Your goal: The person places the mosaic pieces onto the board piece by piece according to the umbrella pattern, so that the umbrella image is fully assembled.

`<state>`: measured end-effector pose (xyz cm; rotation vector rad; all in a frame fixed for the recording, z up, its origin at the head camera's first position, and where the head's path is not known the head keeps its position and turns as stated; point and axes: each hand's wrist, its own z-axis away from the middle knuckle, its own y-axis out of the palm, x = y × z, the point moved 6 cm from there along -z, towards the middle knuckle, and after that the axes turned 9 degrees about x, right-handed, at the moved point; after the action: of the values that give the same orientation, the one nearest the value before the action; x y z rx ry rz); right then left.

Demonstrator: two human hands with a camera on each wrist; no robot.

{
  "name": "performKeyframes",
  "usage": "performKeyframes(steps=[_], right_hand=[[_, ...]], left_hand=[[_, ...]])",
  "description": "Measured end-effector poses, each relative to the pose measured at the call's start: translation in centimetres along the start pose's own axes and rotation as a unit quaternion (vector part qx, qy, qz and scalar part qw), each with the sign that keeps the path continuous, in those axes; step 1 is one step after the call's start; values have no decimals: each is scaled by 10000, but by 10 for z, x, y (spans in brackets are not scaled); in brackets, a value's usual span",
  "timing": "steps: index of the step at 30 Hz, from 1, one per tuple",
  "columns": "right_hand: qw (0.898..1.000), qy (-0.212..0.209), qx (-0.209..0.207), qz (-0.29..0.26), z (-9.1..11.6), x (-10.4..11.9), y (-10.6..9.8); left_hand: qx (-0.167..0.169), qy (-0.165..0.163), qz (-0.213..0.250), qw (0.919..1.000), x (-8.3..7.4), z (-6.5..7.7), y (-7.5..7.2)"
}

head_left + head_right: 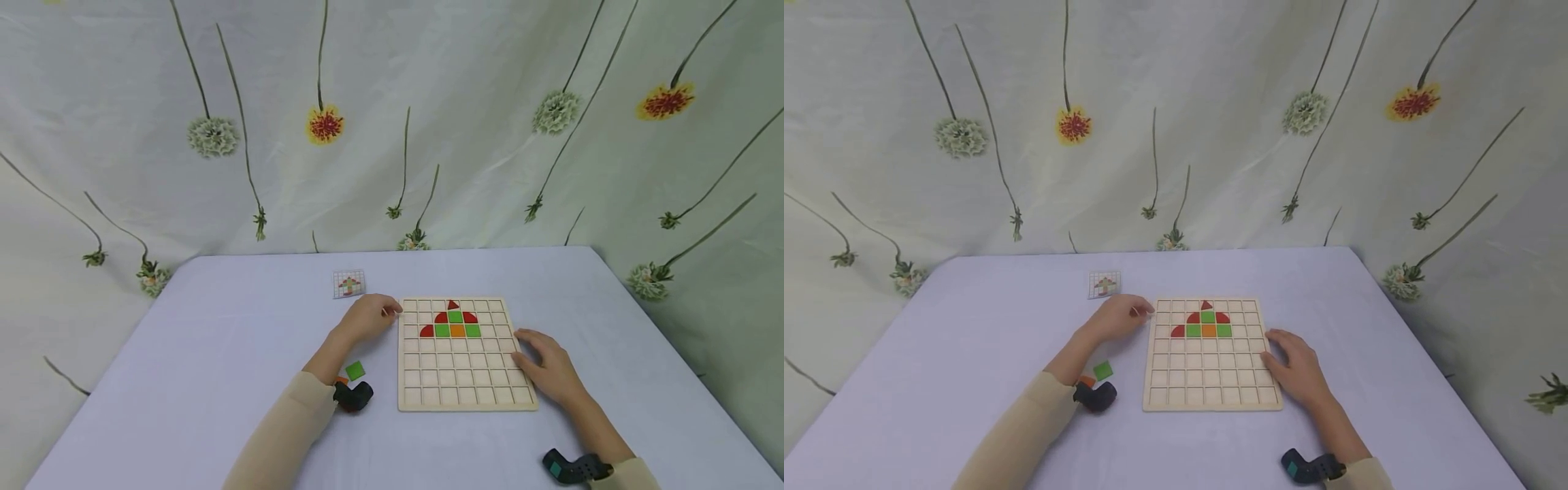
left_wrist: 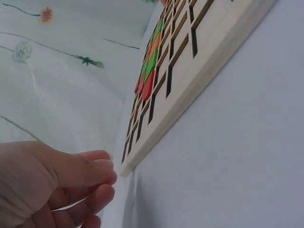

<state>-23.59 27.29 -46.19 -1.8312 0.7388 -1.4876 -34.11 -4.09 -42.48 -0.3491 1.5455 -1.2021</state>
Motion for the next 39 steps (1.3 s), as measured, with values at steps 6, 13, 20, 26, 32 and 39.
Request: performKeyframes(steps=[6, 13, 20, 26, 32, 39], right_hand=[[10000, 9, 4, 30, 0, 1, 0], [10000, 52, 37, 21, 0, 2, -1], [10000, 64, 42, 33, -1, 0, -1], [9999, 91, 72, 22, 0, 1, -1], [9999, 86, 47, 26, 0, 1, -2], [9998, 155, 72, 47, 0, -1, 0]], left_hand=[[-57, -210, 341, 9992, 20, 12, -12], [-127, -488, 102, 9987, 41, 24, -17], [-131, -527, 146, 9984, 51, 34, -17], [-94, -713, 203, 9972, 56, 38, -16], [-99, -751, 393, 9963, 55, 39, -16], [-119, -729, 448, 9963, 53, 41, -14]])
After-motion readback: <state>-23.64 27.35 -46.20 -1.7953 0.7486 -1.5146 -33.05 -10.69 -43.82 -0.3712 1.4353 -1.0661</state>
